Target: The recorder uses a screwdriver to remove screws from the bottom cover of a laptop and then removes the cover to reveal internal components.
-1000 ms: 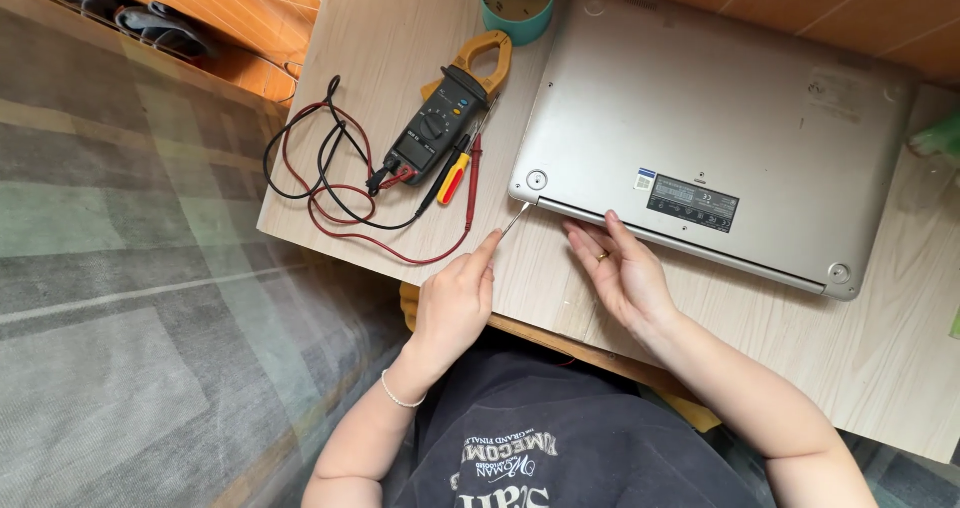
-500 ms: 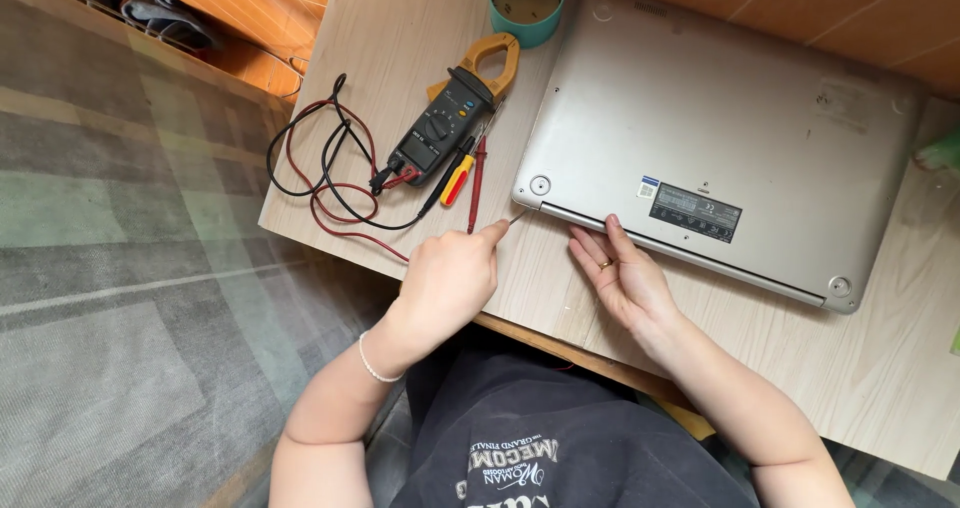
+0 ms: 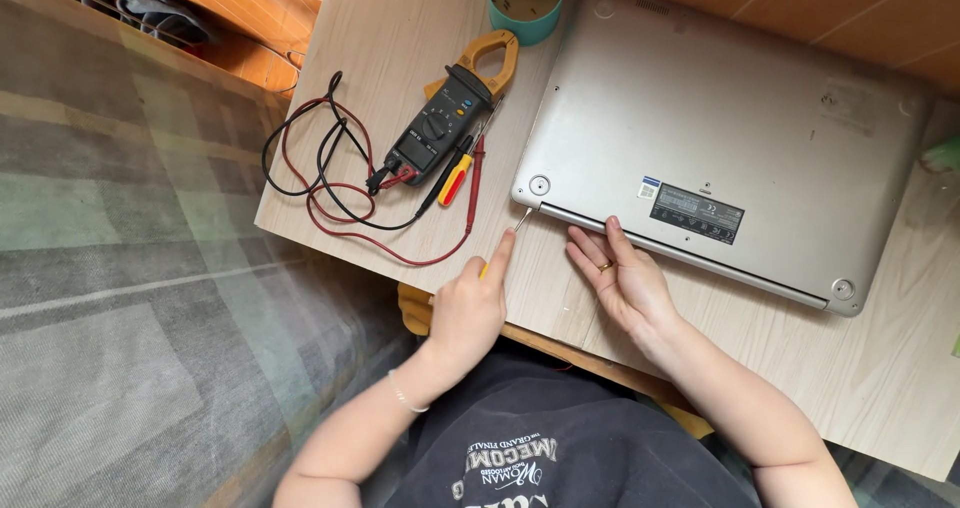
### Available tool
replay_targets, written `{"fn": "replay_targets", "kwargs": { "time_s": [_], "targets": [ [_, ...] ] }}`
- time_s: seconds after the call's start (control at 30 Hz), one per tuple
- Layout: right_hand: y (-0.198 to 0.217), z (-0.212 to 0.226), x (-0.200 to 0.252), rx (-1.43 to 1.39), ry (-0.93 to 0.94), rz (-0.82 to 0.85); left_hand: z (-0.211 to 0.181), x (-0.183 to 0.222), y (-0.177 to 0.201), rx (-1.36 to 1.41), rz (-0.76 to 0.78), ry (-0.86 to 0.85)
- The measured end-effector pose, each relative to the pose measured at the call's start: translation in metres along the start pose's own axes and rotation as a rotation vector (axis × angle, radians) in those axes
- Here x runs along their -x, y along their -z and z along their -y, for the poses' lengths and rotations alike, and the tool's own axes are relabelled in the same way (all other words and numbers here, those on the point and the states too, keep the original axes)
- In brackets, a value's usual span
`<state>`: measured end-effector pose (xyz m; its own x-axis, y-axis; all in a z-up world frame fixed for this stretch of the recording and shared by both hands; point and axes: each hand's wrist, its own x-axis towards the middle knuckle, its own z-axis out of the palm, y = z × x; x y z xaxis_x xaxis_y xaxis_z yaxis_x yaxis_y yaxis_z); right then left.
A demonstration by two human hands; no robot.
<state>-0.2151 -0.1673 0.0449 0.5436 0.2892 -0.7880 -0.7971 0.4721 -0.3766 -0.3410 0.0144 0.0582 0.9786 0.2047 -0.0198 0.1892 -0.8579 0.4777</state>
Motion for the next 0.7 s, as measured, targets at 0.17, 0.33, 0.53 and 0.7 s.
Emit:
{"fn": "replay_targets", "kwargs": {
  "time_s": [0.17, 0.33, 0.53, 0.7],
  "targets": [
    [-0.001, -0.001, 0.001, 0.007, 0.025, 0.002, 0.004, 0.006, -0.031, 0.038, -0.152, -0.058],
    [0.001, -0.003, -0.001, 0.009, 0.037, 0.034, -0.013, -0.003, 0.002, -0.005, -0.094, -0.008],
    [0.008, -0.007, -0.008, 0.006, 0.047, 0.046, -0.028, -0.037, 0.048, -0.169, 0.176, 0.044],
    [0.011, -0.008, -0.011, 0.006, 0.050, 0.025, -0.028, -0.037, 0.038, -0.150, 0.183, 0.024]
  ]
}}
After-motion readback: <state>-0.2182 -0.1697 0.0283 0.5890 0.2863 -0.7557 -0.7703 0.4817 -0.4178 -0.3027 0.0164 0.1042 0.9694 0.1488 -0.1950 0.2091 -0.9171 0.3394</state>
